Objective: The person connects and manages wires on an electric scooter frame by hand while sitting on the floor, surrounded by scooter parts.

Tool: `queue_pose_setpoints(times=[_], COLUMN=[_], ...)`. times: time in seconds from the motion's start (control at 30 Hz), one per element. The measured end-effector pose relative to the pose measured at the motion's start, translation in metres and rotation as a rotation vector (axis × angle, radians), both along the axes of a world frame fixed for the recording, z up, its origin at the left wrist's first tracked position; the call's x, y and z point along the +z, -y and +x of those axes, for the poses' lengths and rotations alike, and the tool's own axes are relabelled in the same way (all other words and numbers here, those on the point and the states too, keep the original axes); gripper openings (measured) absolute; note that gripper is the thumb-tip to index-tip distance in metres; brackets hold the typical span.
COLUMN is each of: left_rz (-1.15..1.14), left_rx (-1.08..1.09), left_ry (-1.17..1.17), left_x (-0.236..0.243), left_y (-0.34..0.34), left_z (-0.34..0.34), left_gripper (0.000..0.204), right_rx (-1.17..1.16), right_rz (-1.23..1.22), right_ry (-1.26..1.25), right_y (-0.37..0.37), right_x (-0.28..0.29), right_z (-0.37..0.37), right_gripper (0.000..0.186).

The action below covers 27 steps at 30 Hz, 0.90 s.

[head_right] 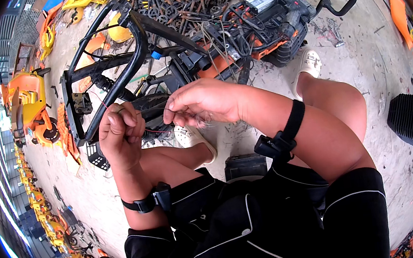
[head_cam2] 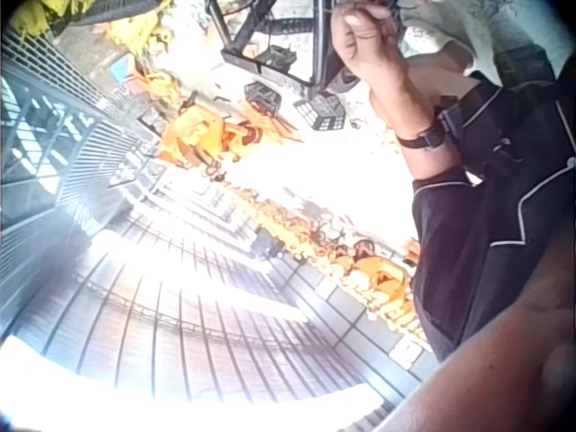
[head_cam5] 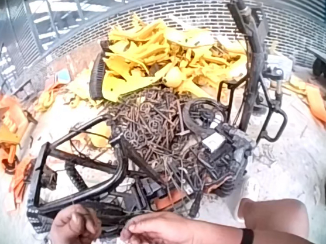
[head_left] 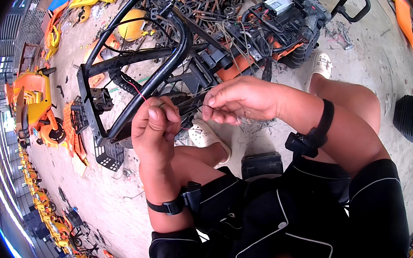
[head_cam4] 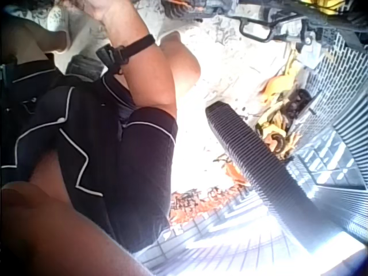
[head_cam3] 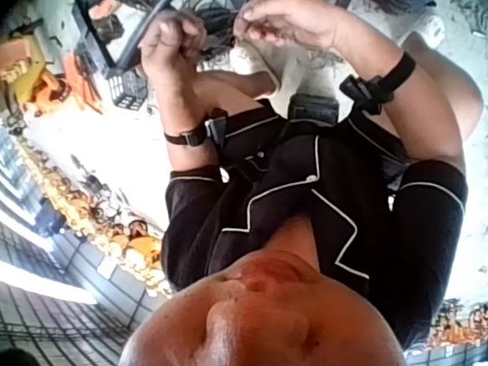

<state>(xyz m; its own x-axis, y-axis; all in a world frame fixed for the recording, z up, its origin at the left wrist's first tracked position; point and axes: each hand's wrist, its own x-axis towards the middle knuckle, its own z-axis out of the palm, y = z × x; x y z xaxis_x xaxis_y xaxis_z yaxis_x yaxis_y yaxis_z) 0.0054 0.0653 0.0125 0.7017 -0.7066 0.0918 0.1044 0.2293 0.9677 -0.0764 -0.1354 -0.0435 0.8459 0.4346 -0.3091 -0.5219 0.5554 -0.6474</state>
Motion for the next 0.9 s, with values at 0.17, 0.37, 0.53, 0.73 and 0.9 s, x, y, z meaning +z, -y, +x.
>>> queue_pose_setpoints(times=[0.17, 0.37, 0.53, 0.73, 0.9], left_rz=[0.025, 0.235, 0.222, 0.211, 0.278], left_rx=[0.007, 0.015, -0.014, 0.017, 0.019], left_ry=[0.008, 0.095, 0.068, 0.067, 0.148], left_x=[-0.001, 0.000, -0.004, -0.003, -0.003], left_y=[0.001, 0.004, 0.008, 0.012, 0.013], left_z=[-0.001, -0.007, -0.007, -0.009, -0.011], left_gripper=[0.035, 0.036, 0.036, 0.036, 0.033], right_rx=[0.029, -0.147, -0.178, -0.081, -0.135], right_rz=[-0.169, -0.983, -0.748, -0.217, -0.050], right_ry=[0.196, 0.762, 0.695, 0.177, 0.042], right_y=[0.003, 0.016, 0.017, -0.012, -0.021], right_x=[-0.002, -0.001, 0.003, 0.008, 0.001], right_z=[0.001, 0.005, 0.004, 0.003, 0.003], right_gripper=[0.022, 0.026, 0.037, 0.042, 0.029])
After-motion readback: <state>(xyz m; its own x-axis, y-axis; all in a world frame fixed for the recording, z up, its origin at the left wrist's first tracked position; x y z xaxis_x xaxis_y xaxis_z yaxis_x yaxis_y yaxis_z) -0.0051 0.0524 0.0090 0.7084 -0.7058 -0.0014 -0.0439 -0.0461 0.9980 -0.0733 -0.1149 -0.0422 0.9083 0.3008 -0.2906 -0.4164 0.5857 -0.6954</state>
